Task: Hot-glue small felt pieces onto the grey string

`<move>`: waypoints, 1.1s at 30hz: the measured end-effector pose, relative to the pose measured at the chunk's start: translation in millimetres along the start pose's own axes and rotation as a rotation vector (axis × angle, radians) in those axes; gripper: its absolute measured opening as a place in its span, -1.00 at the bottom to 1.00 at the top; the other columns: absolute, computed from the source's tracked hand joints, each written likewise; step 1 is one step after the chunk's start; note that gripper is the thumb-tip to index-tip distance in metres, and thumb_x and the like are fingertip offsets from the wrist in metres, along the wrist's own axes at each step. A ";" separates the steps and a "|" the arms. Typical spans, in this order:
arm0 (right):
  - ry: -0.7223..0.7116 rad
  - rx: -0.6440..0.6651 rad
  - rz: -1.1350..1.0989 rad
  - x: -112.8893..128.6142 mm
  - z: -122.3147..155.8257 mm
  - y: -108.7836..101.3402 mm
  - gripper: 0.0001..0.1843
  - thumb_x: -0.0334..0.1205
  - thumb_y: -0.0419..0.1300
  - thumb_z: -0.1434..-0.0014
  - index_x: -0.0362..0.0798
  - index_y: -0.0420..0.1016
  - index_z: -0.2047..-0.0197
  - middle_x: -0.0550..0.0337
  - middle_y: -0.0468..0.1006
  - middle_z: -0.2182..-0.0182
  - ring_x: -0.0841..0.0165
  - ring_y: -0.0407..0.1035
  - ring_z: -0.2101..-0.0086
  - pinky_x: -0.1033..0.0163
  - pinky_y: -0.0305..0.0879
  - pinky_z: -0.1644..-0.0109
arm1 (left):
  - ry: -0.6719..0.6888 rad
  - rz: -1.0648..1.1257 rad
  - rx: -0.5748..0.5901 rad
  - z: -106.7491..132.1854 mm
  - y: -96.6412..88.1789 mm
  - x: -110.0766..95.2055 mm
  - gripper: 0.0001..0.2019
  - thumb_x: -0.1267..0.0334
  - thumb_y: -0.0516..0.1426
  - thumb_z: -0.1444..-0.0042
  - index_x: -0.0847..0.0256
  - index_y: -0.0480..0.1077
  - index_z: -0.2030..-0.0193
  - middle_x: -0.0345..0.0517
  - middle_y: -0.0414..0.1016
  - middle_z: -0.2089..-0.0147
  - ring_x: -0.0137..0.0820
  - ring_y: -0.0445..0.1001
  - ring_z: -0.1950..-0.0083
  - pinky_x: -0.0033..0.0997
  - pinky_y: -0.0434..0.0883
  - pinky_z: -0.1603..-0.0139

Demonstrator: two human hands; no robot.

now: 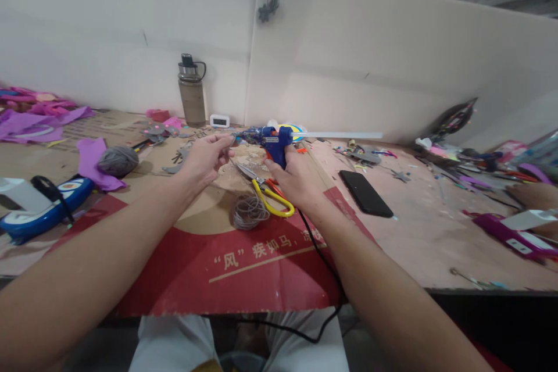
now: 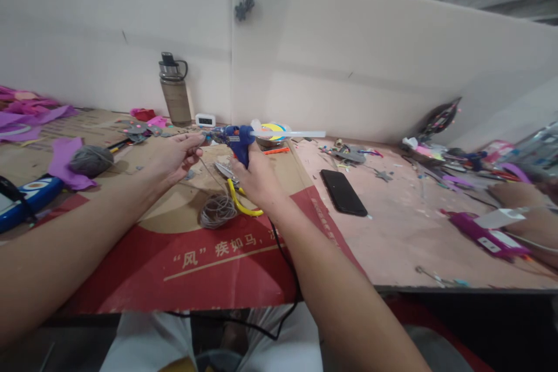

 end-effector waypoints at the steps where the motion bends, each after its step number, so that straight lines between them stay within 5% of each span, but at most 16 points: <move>1: -0.010 -0.005 -0.002 0.1 0.0 -0.3 -0.77 -0.20 0.08 -0.16 -0.06 0.27 0.11 0.12 0.48 0.31 0.30 0.37 0.33 0.16 0.29 0.22 | 0.007 -0.001 -0.001 -0.2 -0.3 -0.2 -0.93 0.46 0.17 -0.06 0.35 0.41 0.43 -0.15 0.43 0.44 -0.69 0.28 0.62 -0.70 0.05 0.73; 15: -0.004 -0.026 0.026 2.9 -0.1 -5.1 -0.86 -0.17 0.09 -0.15 -0.04 0.28 0.25 0.13 0.46 0.37 0.28 0.37 0.31 0.15 0.31 0.18 | 0.013 0.020 -0.018 0.8 -0.8 -3.9 -0.89 0.46 0.20 -0.02 0.32 0.38 0.48 -0.17 0.39 0.47 -0.68 0.24 0.63 -0.69 0.01 0.72; 23: 0.007 -0.023 0.043 -0.5 -0.2 -2.9 -0.76 -0.18 0.08 -0.15 -0.06 0.31 0.10 0.08 0.50 0.30 0.27 0.39 0.32 0.13 0.33 0.19 | -0.003 0.009 -0.016 0.7 -0.9 -3.1 -0.90 0.45 0.17 -0.05 0.32 0.39 0.47 -0.19 0.40 0.48 -0.69 0.24 0.64 -0.69 0.01 0.72; 33: -0.116 0.065 0.231 21.7 6.6 2.4 -0.65 -0.24 -0.02 -0.21 -0.07 0.29 -0.06 -0.12 0.48 0.06 0.08 0.34 0.03 -0.08 0.25 -0.06 | 0.246 -0.286 -0.048 2.3 -5.8 -15.5 -0.94 0.36 0.25 0.07 0.28 0.46 0.42 -0.20 0.37 0.64 -0.58 0.26 0.65 -0.56 0.03 0.67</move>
Point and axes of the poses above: each hand's wrist, its own z-axis away from the middle knuckle, its own y-axis out of the palm, x = y × z, the point moved 7 cm from there along -z, towards the middle knuckle
